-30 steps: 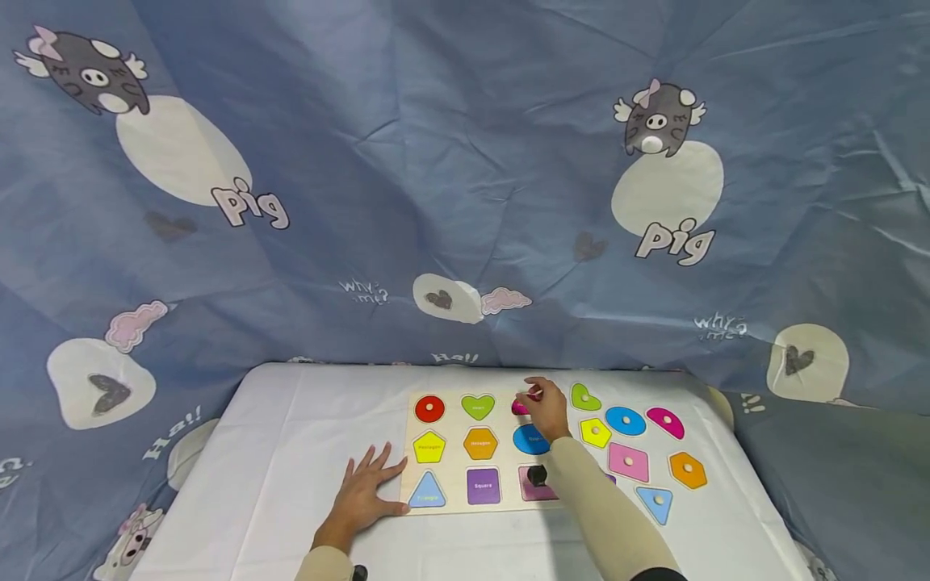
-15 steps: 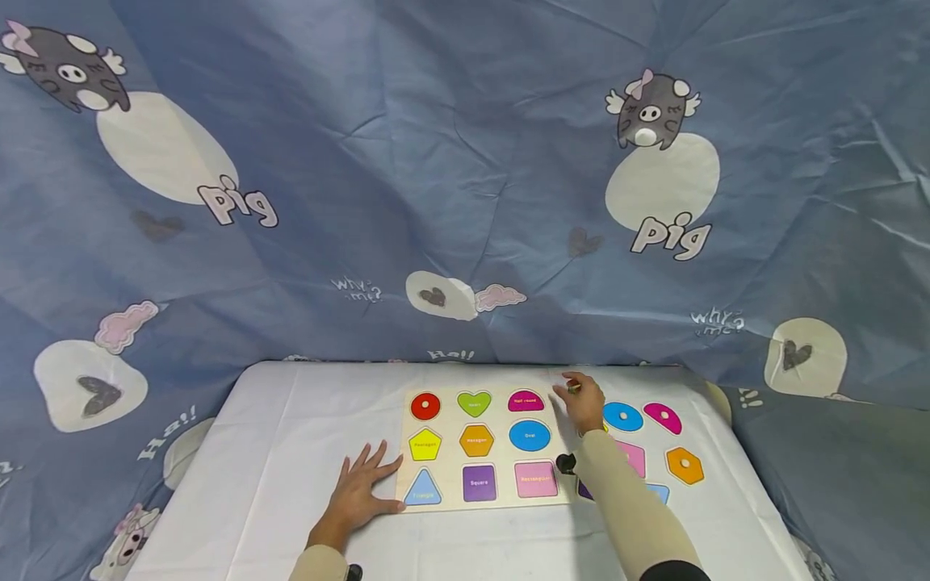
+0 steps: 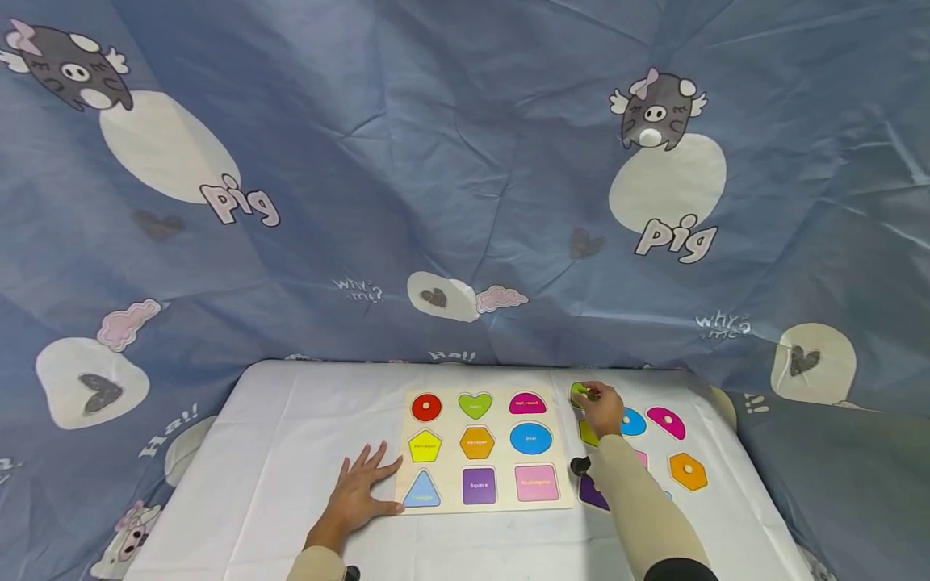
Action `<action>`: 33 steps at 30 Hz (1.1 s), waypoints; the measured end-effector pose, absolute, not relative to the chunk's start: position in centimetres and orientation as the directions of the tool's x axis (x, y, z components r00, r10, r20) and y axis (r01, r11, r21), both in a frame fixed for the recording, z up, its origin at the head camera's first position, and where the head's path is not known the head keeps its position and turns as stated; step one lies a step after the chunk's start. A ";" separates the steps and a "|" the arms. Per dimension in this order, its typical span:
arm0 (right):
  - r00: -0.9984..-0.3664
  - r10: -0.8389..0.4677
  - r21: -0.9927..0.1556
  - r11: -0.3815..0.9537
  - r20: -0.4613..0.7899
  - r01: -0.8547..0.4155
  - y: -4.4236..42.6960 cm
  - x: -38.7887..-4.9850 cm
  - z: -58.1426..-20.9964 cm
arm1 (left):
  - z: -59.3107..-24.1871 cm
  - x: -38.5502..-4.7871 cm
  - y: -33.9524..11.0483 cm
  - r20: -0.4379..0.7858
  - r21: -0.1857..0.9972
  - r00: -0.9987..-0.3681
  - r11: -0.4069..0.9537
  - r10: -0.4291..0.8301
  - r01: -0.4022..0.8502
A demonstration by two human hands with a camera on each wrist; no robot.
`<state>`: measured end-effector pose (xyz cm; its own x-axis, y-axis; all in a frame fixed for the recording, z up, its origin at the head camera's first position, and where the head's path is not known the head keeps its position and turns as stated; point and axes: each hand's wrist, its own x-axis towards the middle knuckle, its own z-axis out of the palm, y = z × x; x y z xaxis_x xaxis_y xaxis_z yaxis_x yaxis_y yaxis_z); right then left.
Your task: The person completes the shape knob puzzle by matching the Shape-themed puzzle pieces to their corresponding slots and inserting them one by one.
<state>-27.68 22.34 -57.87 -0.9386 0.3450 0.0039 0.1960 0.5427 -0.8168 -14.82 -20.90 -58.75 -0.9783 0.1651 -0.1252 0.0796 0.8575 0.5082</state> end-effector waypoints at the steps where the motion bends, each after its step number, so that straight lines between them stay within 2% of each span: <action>1: -0.938 0.347 -0.807 0.557 0.012 0.196 22.5 -27.6 -58.0 | -58.8 -14.8 -20.9 -0.127 0.508 -0.978 0.858 0.166 0.080; 11: -0.930 0.368 -0.737 0.631 0.011 0.241 23.2 -27.8 -59.7 | -59.2 -15.1 -21.0 -0.127 0.508 -0.980 0.858 0.156 0.071; 22: -0.906 0.421 -0.732 0.628 0.034 0.265 23.2 -28.1 -59.8 | -58.6 -15.1 -20.9 -0.140 0.515 -0.977 0.854 0.162 0.068; 33: -0.915 0.403 -0.746 0.613 0.012 0.260 22.9 -28.1 -59.1 | -58.6 -15.1 -20.9 -0.147 0.516 -0.978 0.855 0.148 0.052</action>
